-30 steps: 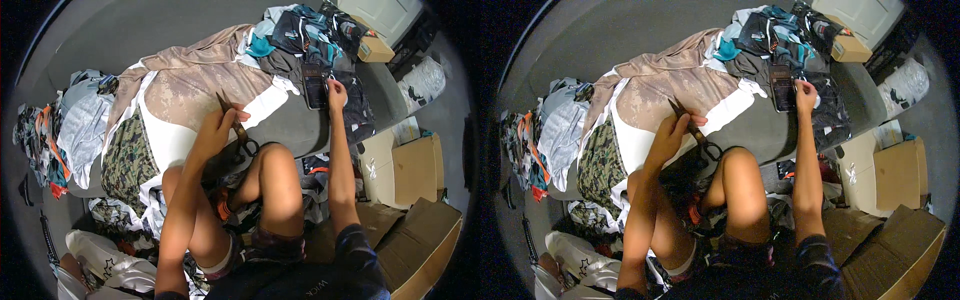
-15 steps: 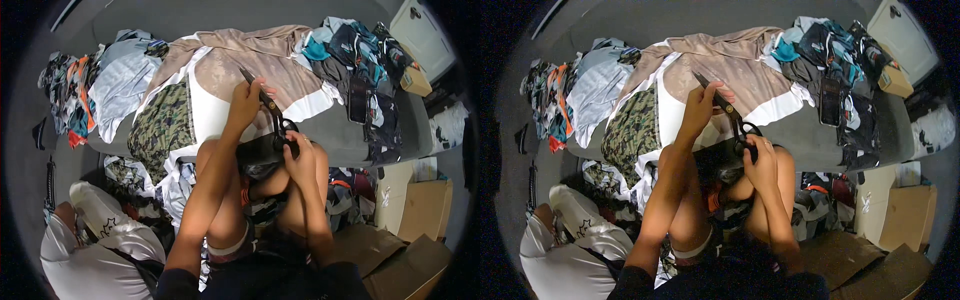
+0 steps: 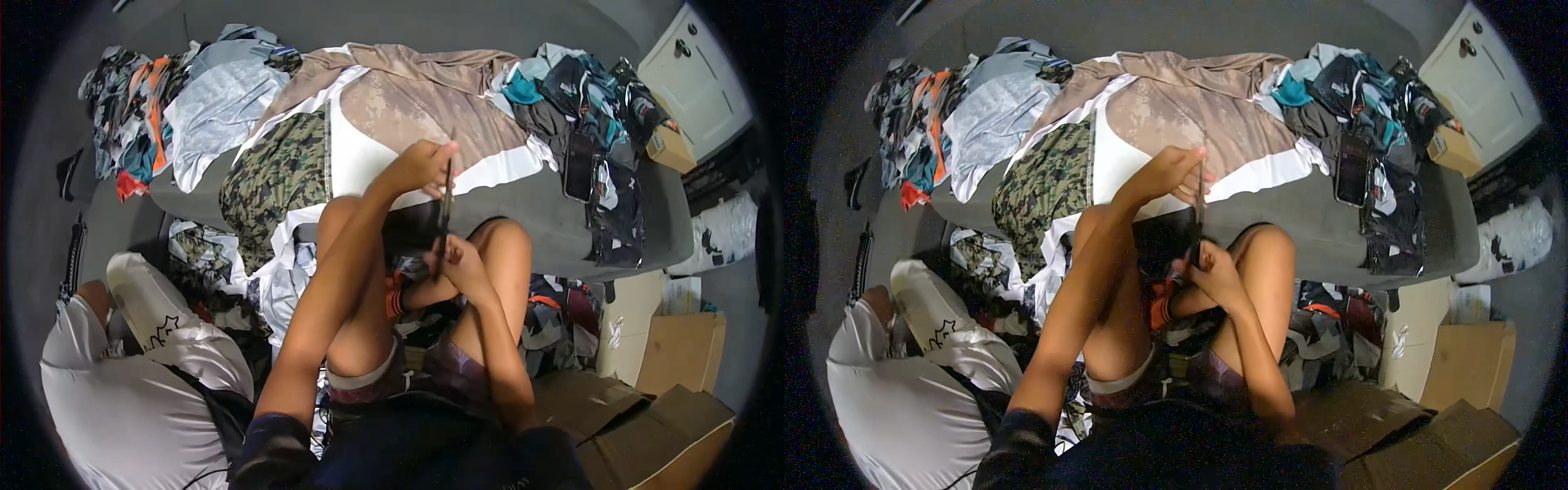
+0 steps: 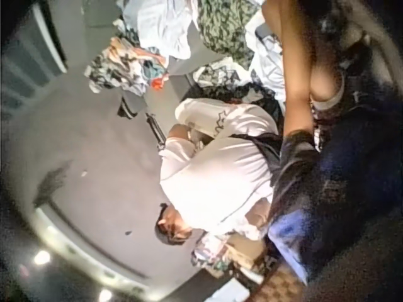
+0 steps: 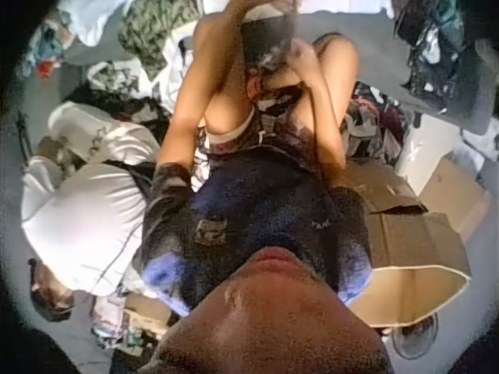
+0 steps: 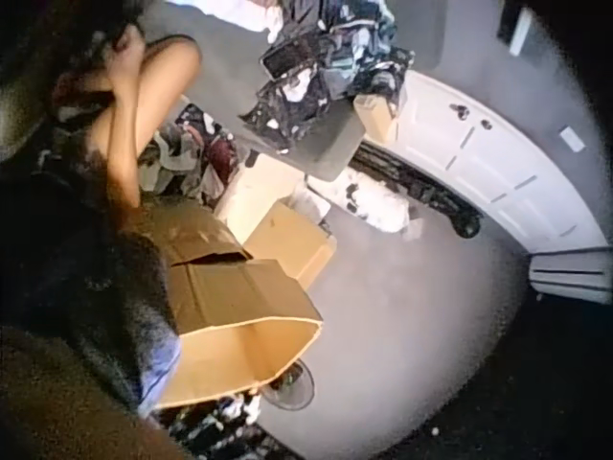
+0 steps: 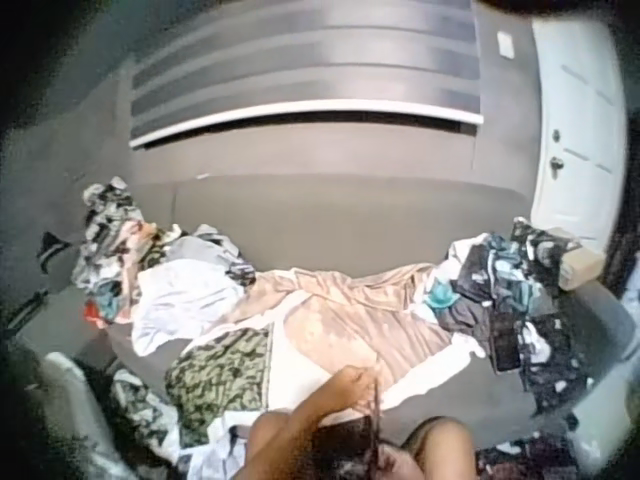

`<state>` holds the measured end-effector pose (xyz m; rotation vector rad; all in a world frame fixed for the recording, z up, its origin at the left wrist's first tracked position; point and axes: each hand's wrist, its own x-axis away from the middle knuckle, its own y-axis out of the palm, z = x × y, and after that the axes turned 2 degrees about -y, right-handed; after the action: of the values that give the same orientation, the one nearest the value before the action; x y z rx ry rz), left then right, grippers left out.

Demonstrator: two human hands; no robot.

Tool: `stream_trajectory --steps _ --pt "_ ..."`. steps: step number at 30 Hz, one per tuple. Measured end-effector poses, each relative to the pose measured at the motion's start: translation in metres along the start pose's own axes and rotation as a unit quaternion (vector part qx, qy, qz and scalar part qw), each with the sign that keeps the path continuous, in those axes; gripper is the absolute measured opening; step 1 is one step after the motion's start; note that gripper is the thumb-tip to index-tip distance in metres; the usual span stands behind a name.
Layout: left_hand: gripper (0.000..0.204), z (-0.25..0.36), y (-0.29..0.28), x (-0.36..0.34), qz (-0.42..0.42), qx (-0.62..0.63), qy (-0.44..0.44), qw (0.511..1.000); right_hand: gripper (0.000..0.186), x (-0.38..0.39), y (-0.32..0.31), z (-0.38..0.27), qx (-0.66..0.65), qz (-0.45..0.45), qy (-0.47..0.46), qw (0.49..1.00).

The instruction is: Cutting a large piece of light-colored fabric with a pair of scissors.

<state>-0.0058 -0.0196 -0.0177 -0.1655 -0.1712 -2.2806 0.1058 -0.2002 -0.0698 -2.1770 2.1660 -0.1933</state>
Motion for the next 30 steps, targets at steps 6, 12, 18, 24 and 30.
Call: stream_trajectory --steps 6,12,18,24,30 --pt "0.036 -0.007 -0.051 0.021 0.087 -0.229 0.126 0.961 0.032 0.039 -0.001 0.002 -0.325 -0.102 0.047 0.939" --pt "0.042 -0.049 -0.076 0.031 0.158 -0.326 0.231 0.903 0.033 0.067 -0.029 0.024 -0.178 -0.117 0.148 0.966" --pt "0.068 -0.075 -0.070 0.019 0.152 -0.447 0.287 0.834 0.034 0.071 -0.045 0.022 -0.069 -0.118 0.182 0.974" --pt "0.075 -0.062 -0.073 0.008 0.096 -0.462 0.297 0.830 0.036 0.059 -0.052 0.006 -0.036 -0.142 0.201 0.969" --pt "0.066 -0.021 -0.093 0.014 -0.003 -0.481 0.204 0.853 0.033 0.062 -0.052 0.023 -0.048 -0.166 0.195 0.965"
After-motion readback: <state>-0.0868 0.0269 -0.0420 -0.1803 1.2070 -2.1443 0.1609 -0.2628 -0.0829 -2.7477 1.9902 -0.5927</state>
